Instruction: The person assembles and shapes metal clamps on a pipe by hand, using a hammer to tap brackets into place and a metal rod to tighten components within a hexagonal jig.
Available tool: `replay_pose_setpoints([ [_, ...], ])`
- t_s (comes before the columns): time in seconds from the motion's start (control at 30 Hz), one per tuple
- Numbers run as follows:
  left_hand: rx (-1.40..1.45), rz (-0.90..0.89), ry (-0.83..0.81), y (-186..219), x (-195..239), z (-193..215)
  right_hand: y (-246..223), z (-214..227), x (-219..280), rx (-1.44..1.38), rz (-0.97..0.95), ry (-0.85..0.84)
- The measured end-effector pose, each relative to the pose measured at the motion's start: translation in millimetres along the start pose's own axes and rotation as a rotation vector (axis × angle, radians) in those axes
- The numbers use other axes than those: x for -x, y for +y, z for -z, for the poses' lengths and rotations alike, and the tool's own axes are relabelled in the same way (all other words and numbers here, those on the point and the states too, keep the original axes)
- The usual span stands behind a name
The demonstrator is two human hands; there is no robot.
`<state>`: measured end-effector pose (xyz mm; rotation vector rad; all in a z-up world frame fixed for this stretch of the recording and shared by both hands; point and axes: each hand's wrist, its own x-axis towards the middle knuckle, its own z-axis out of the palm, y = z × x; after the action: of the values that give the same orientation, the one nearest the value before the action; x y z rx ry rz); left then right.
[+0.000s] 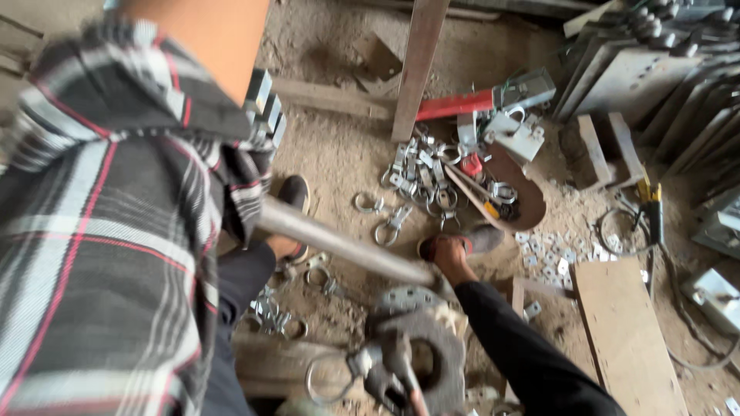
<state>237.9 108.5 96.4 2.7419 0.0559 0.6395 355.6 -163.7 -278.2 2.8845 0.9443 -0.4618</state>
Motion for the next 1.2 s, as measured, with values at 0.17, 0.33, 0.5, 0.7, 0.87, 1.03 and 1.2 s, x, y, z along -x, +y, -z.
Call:
replay_pose_setpoints([
  [0.17,-0.002,0.067,-0.122,-13,5,-18,15,-38,-16,0.04,0.056,-0.002],
  [0.33,0.021,0.093,-0.17,-18,8,-22,17,-48,-20,0.076,0.013,0.001],
  [0.5,0.022,0.081,-0.145,-20,-3,-16,20,-51,-23,0.1,0.066,-0.02],
  [0.7,0.039,0.007,-0.016,-16,1,-14,20,-48,-22,0.069,0.112,-0.005],
  [0.87,0.091,-0.127,0.208,8,7,13,11,-25,-15,0.233,0.212,0.019],
  [1.03,0.174,-0.31,0.465,37,-23,71,-29,33,42,-0.042,0.11,0.041],
  [1.2,0.244,-0.215,0.535,69,63,127,-129,115,390,-0.68,-0.066,0.372],
])
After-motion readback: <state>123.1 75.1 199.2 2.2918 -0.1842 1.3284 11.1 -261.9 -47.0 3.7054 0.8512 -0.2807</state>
